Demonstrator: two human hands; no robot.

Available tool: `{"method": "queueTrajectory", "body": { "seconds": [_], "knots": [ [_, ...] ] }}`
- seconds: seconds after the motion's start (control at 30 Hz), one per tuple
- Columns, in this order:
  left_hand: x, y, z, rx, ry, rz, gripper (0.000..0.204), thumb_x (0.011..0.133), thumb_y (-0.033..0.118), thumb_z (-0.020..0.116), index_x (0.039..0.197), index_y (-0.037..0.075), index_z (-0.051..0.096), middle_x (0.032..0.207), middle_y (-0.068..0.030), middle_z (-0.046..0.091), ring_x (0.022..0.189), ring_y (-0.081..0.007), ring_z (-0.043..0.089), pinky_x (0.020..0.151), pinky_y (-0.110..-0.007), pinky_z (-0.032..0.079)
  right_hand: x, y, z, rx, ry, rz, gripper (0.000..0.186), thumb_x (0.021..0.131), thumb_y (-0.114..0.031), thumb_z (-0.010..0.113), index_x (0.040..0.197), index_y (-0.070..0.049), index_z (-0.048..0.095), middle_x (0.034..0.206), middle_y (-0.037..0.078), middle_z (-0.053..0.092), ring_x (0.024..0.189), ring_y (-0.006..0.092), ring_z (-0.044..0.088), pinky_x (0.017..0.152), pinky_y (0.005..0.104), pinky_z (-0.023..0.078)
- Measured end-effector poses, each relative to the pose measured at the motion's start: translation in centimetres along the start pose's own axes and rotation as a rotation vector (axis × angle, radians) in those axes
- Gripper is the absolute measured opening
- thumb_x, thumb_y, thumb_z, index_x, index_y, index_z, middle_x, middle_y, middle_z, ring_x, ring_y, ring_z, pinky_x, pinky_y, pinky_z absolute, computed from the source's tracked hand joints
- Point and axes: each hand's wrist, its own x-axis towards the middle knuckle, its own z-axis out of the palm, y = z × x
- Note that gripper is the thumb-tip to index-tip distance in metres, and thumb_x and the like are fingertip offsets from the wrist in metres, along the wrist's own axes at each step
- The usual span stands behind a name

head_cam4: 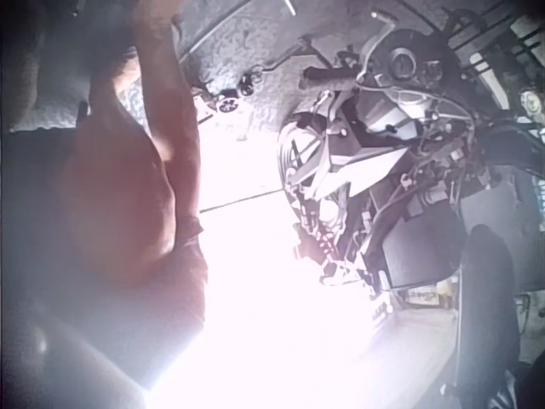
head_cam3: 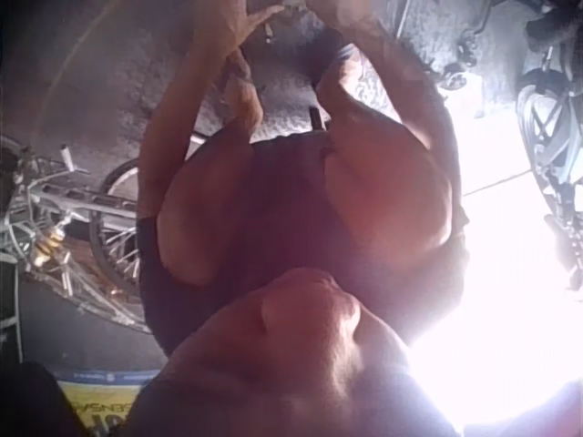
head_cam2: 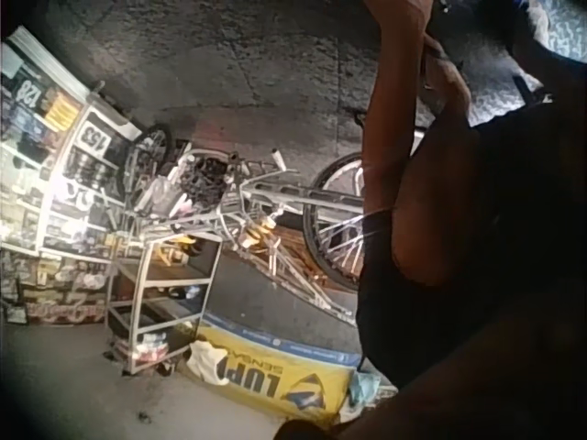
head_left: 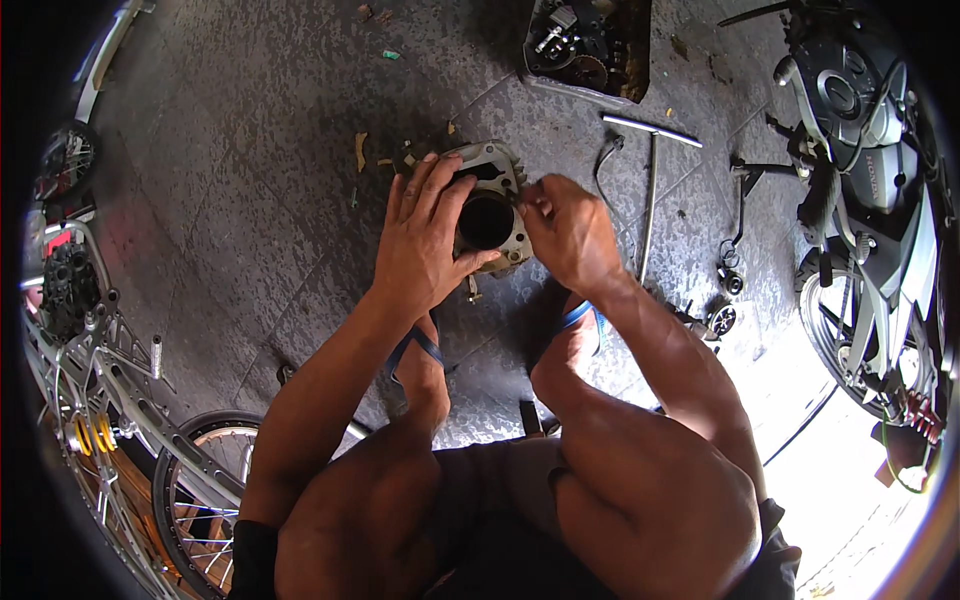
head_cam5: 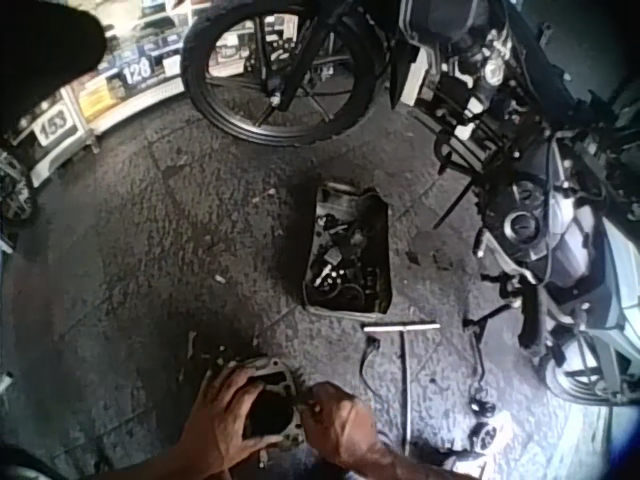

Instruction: The person cleans and handles engine components from a disassembled motorcycle, including a cylinder head and small metal parts, before placing them into a tray.

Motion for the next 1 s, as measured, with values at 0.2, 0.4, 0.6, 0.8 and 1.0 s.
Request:
{"method": "queueTrajectory", "body": {
  "seconds": [0.2,0.4,0.6,0.8,1.0],
  "knots": [
    [-0.1,0.2,0.2,-0.006,0.015,-0.009,0.086,0.070,0.040,0.091,0.140,0.008,0.053,0.157,-0.0072,0.038,0.152,-0.0329,0.031,0.122,-0.061,0.028,0.2,0.4,-0.3,-0.025,0.000,-0.009,0.016,0.091,-0.011,0.069,0.099,0.002,0.069,0.093,0.022,0.073,0.081,0.0369,0.073,0.071,0.0416,0.056],
    [0.1,0.1,0.3,-0.009,0.032,0.006,0.087,0.069,0.041,0.091,0.140,0.007,0.052,0.157,-0.0072,0.037,0.152,-0.0333,0.031,0.122,-0.061,0.028,0.3,0.5,-0.9,-0.062,-0.020,-0.028,0.015,0.091,-0.009,0.067,0.100,0.002,0.068,0.093,0.023,0.072,0.084,0.0358,0.073,0.073,0.0423,0.056],
    [-0.1,-0.4,0.4,-0.001,0.033,0.001,0.089,0.068,0.041,0.092,0.140,0.008,0.052,0.157,-0.0072,0.037,0.152,-0.0335,0.031,0.122,-0.061,0.029,0.2,0.3,-1.4,-0.069,-0.102,-0.071,0.013,0.090,-0.008,0.065,0.098,0.002,0.068,0.095,0.022,0.071,0.087,0.0409,0.071,0.077,0.0459,0.056],
    [-0.2,0.0,0.5,-0.025,0.032,0.009,0.088,0.069,0.042,0.092,0.140,0.007,0.053,0.156,-0.0087,0.038,0.151,-0.0325,0.032,0.121,-0.062,0.030,0.7,0.3,-1.8,-0.083,-0.106,-0.089,0.014,0.089,-0.008,0.064,0.099,0.002,0.068,0.094,0.022,0.070,0.086,0.0420,0.071,0.077,0.0466,0.056],
    [-0.1,0.0,0.5,-0.030,0.033,0.012,0.087,0.070,0.043,0.091,0.140,0.007,0.053,0.156,-0.0082,0.038,0.151,-0.0325,0.031,0.122,-0.061,0.029,0.8,0.5,-1.8,-0.062,-0.118,-0.113,0.013,0.091,-0.008,0.064,0.097,0.002,0.068,0.094,0.022,0.069,0.085,0.0417,0.070,0.076,0.0464,0.056]
  ]
}}
